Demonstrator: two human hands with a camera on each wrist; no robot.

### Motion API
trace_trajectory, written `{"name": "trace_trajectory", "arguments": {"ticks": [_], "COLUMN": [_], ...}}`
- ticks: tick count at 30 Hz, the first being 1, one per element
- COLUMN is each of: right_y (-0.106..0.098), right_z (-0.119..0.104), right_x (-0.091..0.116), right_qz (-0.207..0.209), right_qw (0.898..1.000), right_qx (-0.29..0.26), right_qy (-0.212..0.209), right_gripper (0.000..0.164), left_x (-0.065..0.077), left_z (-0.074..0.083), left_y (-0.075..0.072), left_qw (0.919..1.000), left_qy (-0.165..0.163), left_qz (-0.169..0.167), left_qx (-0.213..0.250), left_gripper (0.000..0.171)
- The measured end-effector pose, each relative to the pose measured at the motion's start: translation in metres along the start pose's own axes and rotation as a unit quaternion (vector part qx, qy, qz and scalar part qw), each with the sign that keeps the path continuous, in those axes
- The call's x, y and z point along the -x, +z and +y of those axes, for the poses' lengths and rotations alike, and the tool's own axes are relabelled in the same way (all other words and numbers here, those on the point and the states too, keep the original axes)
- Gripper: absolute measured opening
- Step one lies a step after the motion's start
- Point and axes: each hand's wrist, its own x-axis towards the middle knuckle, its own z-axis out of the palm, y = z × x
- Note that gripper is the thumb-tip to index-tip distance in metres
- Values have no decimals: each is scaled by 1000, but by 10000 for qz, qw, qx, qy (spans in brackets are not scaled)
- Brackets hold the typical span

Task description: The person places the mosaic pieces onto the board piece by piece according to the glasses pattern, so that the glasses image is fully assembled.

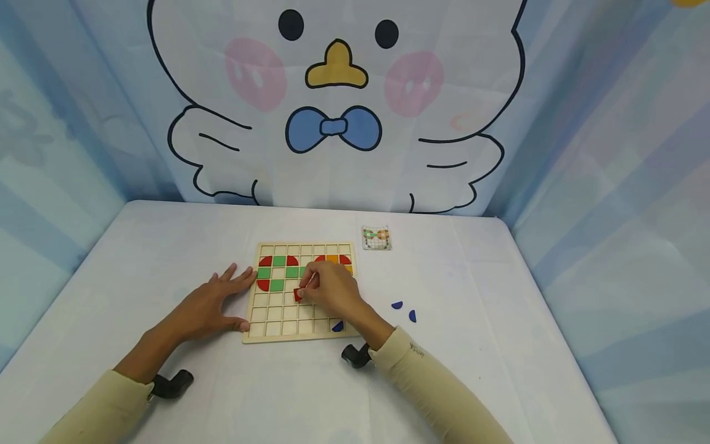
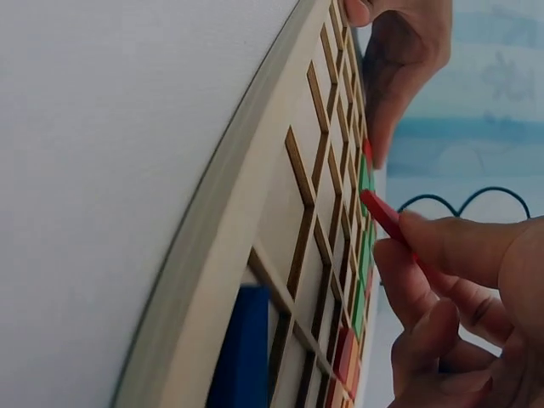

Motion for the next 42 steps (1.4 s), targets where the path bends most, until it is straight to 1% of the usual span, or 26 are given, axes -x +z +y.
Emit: {"name": "trace_trajectory", "arguments": {"ticks": [8, 14, 19, 23, 28, 33, 39, 42], "right_y": [13, 19, 18, 19, 20, 13, -6, -15], "right_z": [-10, -13, -16, -18, -18, -13, -8, -3], "right_x": [-19, -29, -33, -35, -36, -32, -22, -15], "right_qz": [241, 266, 204, 34, -78, -88, 93, 208], "right_qw": [9987, 9973, 9960, 9953, 9958, 9970, 9978, 9975], "right_qx": [320, 463, 546, 677, 614, 469, 316, 285], "right_qy": [325, 494, 673, 694, 672, 601, 573, 618], "right_gripper": [17, 19, 20, 22, 20, 14, 12, 12], "left_x": [1, 1, 1, 1, 0, 0, 1, 1], "left_z": [-1, -2, -4, -5, -5, -3, 0, 0], "left_y": [0, 1, 2, 3, 3, 3, 0, 0], "left_qw": [10000, 10000, 10000, 10000, 9999, 9999, 10000, 10000], "left_qy": [33, 49, 71, 77, 135, 135, 45, 52], "left_qz": [-23, -34, 2, 24, 26, 39, 29, 42], "left_qx": [24, 41, 69, 51, 61, 38, 1, -3], "left_gripper": [112, 112, 112, 112, 112, 111, 112, 112]}}
